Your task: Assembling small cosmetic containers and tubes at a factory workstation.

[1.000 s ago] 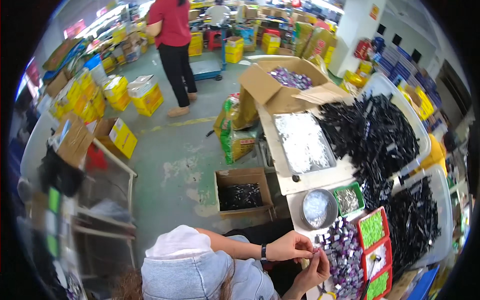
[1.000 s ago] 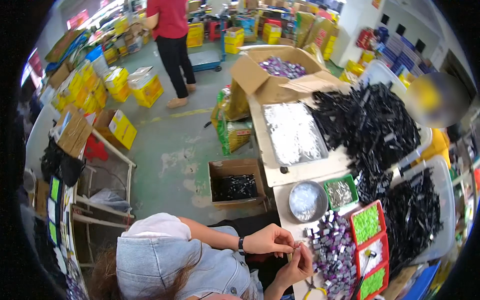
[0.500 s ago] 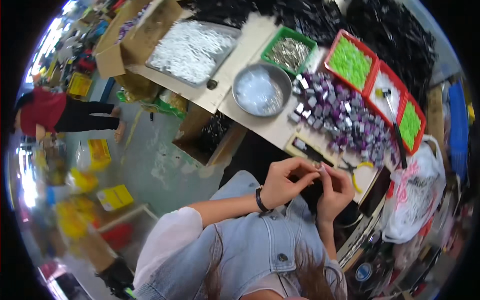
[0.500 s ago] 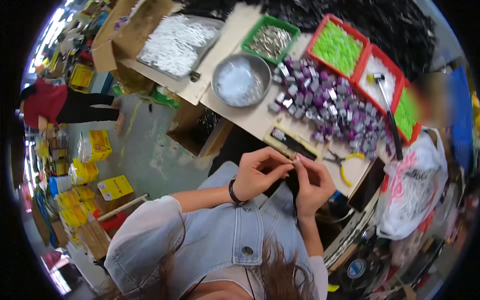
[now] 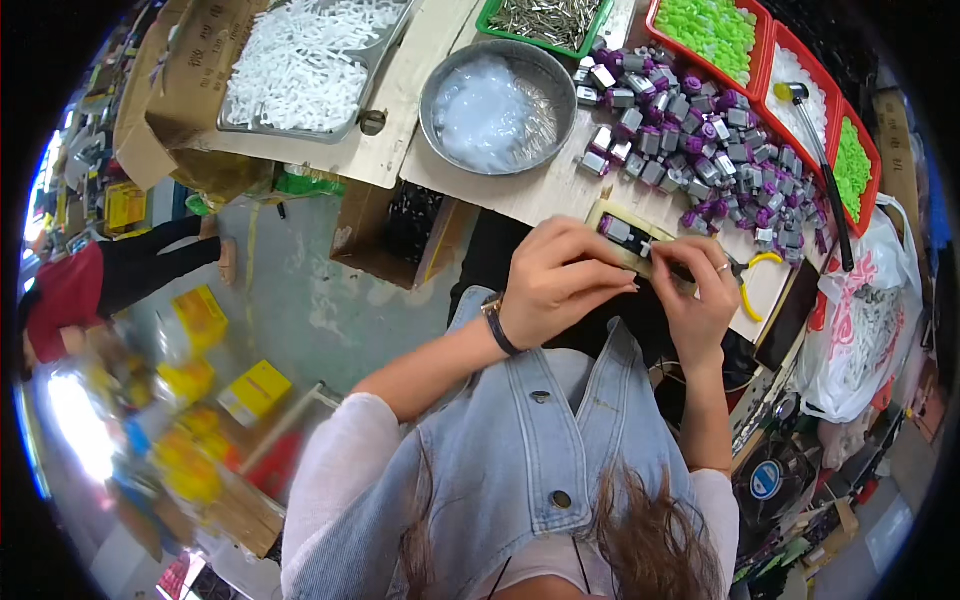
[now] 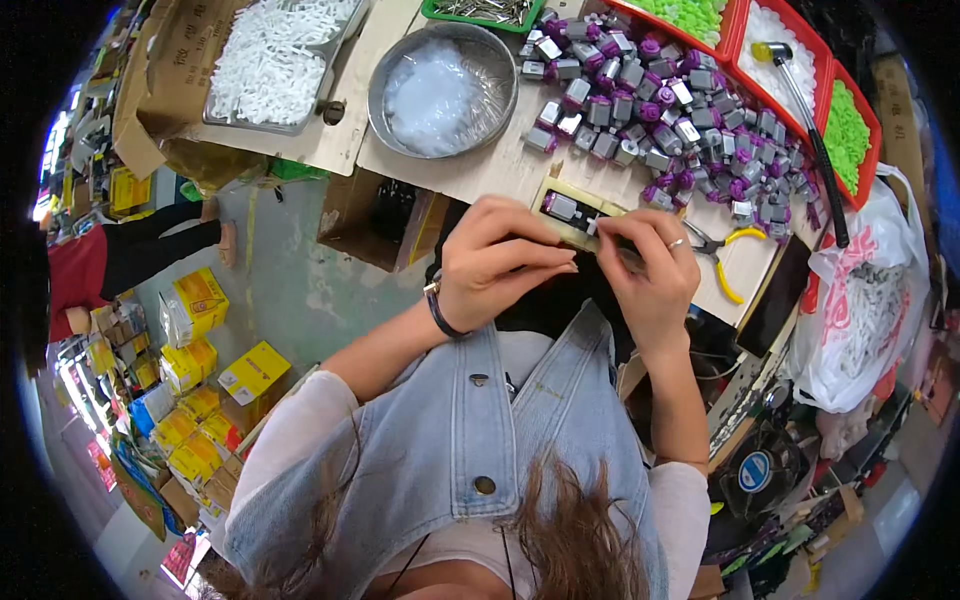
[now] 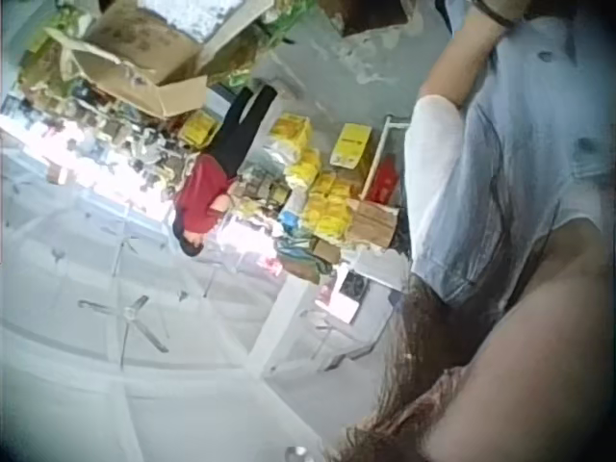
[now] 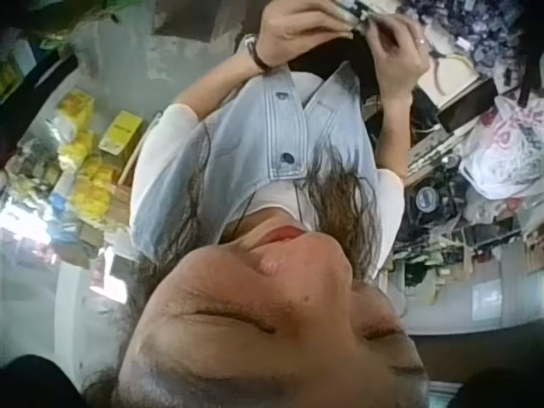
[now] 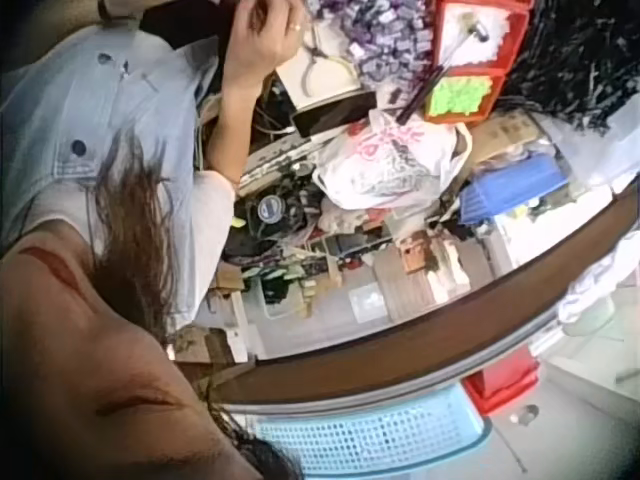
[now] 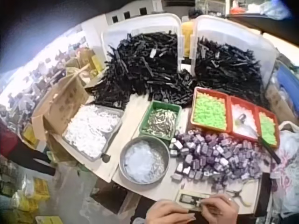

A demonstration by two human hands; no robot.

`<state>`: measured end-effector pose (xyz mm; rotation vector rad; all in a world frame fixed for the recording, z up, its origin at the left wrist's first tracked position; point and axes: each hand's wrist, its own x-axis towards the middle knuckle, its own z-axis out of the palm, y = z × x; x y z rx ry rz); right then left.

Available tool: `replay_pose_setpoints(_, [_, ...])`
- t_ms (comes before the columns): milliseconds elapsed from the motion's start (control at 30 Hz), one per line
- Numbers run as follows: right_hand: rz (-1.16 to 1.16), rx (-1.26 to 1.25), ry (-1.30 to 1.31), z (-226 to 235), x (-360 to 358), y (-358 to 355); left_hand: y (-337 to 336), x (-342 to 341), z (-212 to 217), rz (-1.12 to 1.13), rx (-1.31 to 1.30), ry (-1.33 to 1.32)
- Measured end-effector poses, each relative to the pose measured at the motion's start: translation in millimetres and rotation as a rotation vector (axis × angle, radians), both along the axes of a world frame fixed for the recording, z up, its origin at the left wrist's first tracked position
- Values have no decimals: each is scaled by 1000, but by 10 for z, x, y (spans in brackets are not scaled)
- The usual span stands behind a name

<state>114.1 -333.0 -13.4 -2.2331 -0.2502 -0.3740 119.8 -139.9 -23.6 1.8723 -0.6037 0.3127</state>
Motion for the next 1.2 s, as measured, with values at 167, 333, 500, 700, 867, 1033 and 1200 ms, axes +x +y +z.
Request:
replay_pose_setpoints(167, [31,6,61,-119,80,10,-24,165,-201,-133,41,-63])
replay_pose_setpoints(333, [58,-125,-42,-157,103,30,-2,240,-244,-209,138,-131])
replay_pose_setpoints(500, [177,-277,-79,-20,169,-149,-15,327,40,-301,454,-210])
replay_pose_setpoints(700, [-298,-588,75,503,1653,-1423,-237,330,406,-432,792,-165])
replay_pose_setpoints(867, [-130,-674,90,129,2196,-1552,-202,354,360,-335,659,-58])
replay_pose_setpoints(1033, [-146,-700,5,114,2166,-1562,21,248,347,-160,190,19])
replay_pose_setpoints(1200, [-241,-105,-52,380,1522,-1265,-75,-90,421,11,-224,579])
